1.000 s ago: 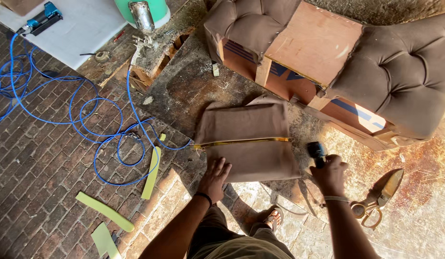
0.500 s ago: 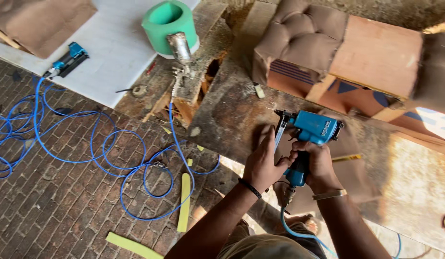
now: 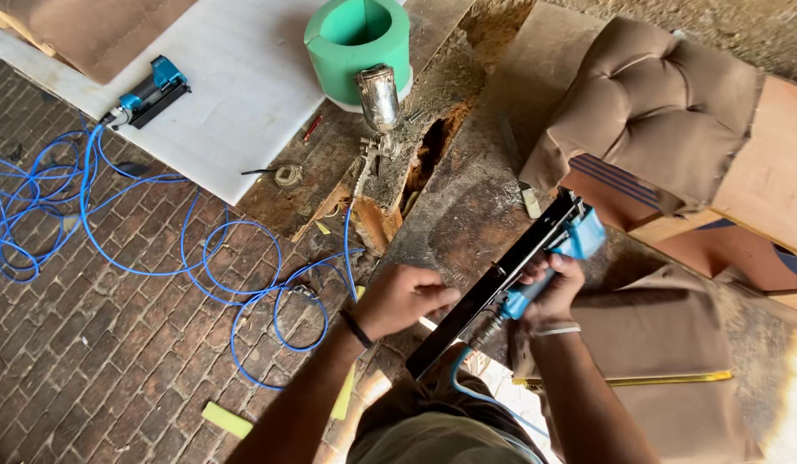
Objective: The person removes a brown fabric cover from a cushion using shears to cut away staples and fabric. They then reposition the cover and use a pneumatic staple gun to attach the fabric to the cushion frame.
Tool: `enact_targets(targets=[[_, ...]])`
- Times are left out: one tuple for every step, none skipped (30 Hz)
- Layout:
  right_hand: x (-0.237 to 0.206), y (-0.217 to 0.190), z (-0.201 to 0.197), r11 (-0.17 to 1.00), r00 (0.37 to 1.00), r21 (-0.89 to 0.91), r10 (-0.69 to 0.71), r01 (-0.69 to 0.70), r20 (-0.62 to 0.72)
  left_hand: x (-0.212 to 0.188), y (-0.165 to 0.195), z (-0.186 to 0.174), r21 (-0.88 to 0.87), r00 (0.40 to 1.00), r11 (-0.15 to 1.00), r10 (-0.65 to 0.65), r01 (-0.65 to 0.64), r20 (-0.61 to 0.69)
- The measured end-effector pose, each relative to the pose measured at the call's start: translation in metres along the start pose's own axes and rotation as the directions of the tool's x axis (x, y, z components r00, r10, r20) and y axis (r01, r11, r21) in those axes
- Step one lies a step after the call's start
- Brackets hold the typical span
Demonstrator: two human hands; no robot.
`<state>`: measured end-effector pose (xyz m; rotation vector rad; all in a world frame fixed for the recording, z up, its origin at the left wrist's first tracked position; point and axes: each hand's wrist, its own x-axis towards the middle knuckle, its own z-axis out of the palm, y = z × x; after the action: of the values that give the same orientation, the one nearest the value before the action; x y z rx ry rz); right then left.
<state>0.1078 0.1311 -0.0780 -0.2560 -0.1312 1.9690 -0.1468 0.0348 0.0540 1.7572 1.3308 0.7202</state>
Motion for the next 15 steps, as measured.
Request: enact_targets(targets=[[0.012, 0.007, -0.005, 0.997, 0.998, 0.073, -0.039, 0.036, 0.038, 0.0, -0.008, -0.013, -0.029, 1.0, 1.0, 0.003, -0.003, -0.018], [0.023, 0.016, -0.008, 0.996, 0.998, 0.08, -0.04, 0.035, 0.057, 0.003, -0.017, -0.028, -0.05, 0.999, 0.999, 0.013, -0.015, -0.036], [0.036, 0.028, -0.008, 0.996, 0.996, 0.084, -0.043, 0.036, 0.083, 0.008, -0.026, -0.043, -0.069, 0.998, 0.997, 0.03, -0.034, -0.059], [0.051, 0.036, -0.006, 0.996, 0.993, 0.085, -0.043, 0.033, 0.112, 0.014, -0.035, -0.057, -0.095, 0.994, 0.994, -0.053, 0.044, -0.097], [0.064, 0.042, -0.002, 0.994, 0.994, 0.113, -0.012, -0.001, 0.113, 0.021, -0.046, -0.073, -0.12, 0.982, 0.985, -0.137, 0.121, -0.133], [0.076, 0.049, 0.002, 0.989, 0.993, 0.14, 0.019, -0.036, 0.117, 0.029, -0.058, -0.091, -0.147, 0.961, 0.97, -0.219, 0.196, -0.168], [0.088, 0.057, 0.007, 0.984, 0.992, 0.164, 0.052, -0.071, 0.118, 0.039, -0.072, -0.112, -0.155, 0.958, 0.977, -0.181, 0.149, -0.222], [0.101, 0.062, 0.012, 0.989, 0.995, 0.141, 0.023, -0.037, 0.101, 0.052, -0.087, -0.135, -0.161, 0.952, 0.982, -0.143, 0.101, -0.271], [0.115, 0.066, 0.017, 0.993, 0.997, 0.118, -0.01, 0.0, 0.082, 0.069, -0.104, -0.158, -0.165, 0.943, 0.985, -0.103, 0.053, -0.316], [0.125, 0.072, 0.021, 0.994, 0.997, 0.099, -0.047, 0.041, 0.055, 0.087, -0.121, -0.181, -0.207, 0.926, 0.977, -0.122, 0.049, -0.357], [0.13, 0.079, 0.024, 0.992, 0.992, 0.049, -0.109, 0.112, -0.064, 0.106, -0.138, -0.205, -0.25, 0.91, 0.967, -0.146, 0.048, -0.388], [0.14, 0.082, 0.03, 0.984, 0.971, -0.013, -0.176, 0.176, -0.163, 0.13, -0.154, -0.23, -0.29, 0.89, 0.956, -0.158, 0.03, -0.428], [0.151, 0.086, 0.035, 0.97, 0.936, -0.074, -0.244, 0.232, -0.254, 0.151, -0.168, -0.255, -0.102, 0.861, 0.993, -0.098, 0.054, -0.498], [0.158, 0.092, 0.04, 0.966, 0.935, -0.078, -0.258, 0.246, -0.245, 0.17, -0.184, -0.277, 0.085, 0.834, 0.991, -0.038, 0.101, -0.55], [0.16, 0.097, 0.045, 0.965, 0.932, -0.086, -0.263, 0.25, -0.248, 0.195, -0.199, -0.294, 0.11, 0.826, 0.992, 0.014, 0.058, -0.563]])
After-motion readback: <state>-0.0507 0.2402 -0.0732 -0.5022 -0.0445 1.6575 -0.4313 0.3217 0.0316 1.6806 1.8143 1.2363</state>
